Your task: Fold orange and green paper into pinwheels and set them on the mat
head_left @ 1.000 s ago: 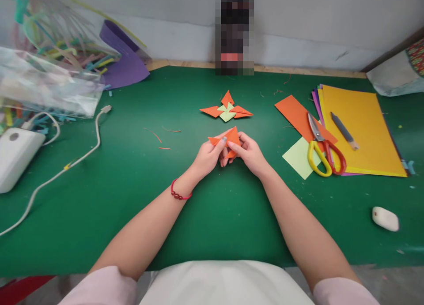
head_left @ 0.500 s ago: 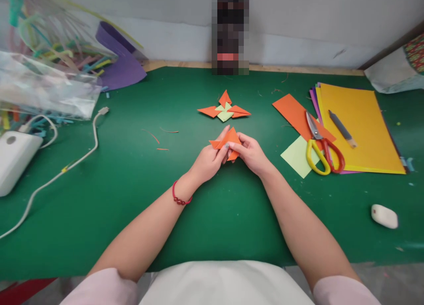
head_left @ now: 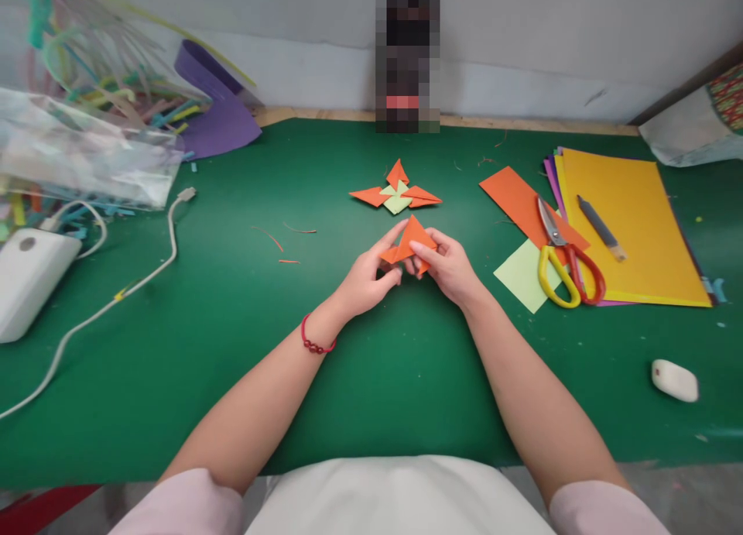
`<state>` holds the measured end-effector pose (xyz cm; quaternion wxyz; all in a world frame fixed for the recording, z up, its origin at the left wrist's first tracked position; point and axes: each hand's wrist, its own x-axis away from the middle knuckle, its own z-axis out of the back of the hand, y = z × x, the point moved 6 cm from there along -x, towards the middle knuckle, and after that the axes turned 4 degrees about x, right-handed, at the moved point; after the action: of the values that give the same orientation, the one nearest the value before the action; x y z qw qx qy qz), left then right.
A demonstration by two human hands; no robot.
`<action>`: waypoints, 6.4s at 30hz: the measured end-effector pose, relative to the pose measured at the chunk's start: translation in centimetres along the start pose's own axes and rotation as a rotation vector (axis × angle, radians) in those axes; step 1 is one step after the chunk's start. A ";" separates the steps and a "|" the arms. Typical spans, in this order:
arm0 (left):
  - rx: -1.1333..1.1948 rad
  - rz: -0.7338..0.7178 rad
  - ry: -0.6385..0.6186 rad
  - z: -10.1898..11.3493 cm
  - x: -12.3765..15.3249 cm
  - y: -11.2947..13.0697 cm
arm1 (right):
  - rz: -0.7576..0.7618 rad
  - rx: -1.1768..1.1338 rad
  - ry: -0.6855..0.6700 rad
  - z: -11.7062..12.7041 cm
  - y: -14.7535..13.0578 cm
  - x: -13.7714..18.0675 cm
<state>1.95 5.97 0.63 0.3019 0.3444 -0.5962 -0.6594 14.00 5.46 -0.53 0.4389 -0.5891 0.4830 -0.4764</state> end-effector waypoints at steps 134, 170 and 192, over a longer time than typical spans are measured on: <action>0.341 0.245 0.057 -0.8 -0.8 -1.9 | 0.125 0.241 0.203 0.9 -0.7 -0.1; 0.372 0.339 0.041 -0.3 -1.0 -1.2 | 0.112 0.277 0.131 0.4 -0.6 0.3; 0.312 0.311 0.111 -0.3 -0.9 -1.8 | 0.068 0.316 0.229 0.1 -0.6 0.5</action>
<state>2.71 6.73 -1.09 0.3752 0.3267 -0.7193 -0.4849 14.19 5.06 0.08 0.4842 -0.4381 0.4685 -0.5951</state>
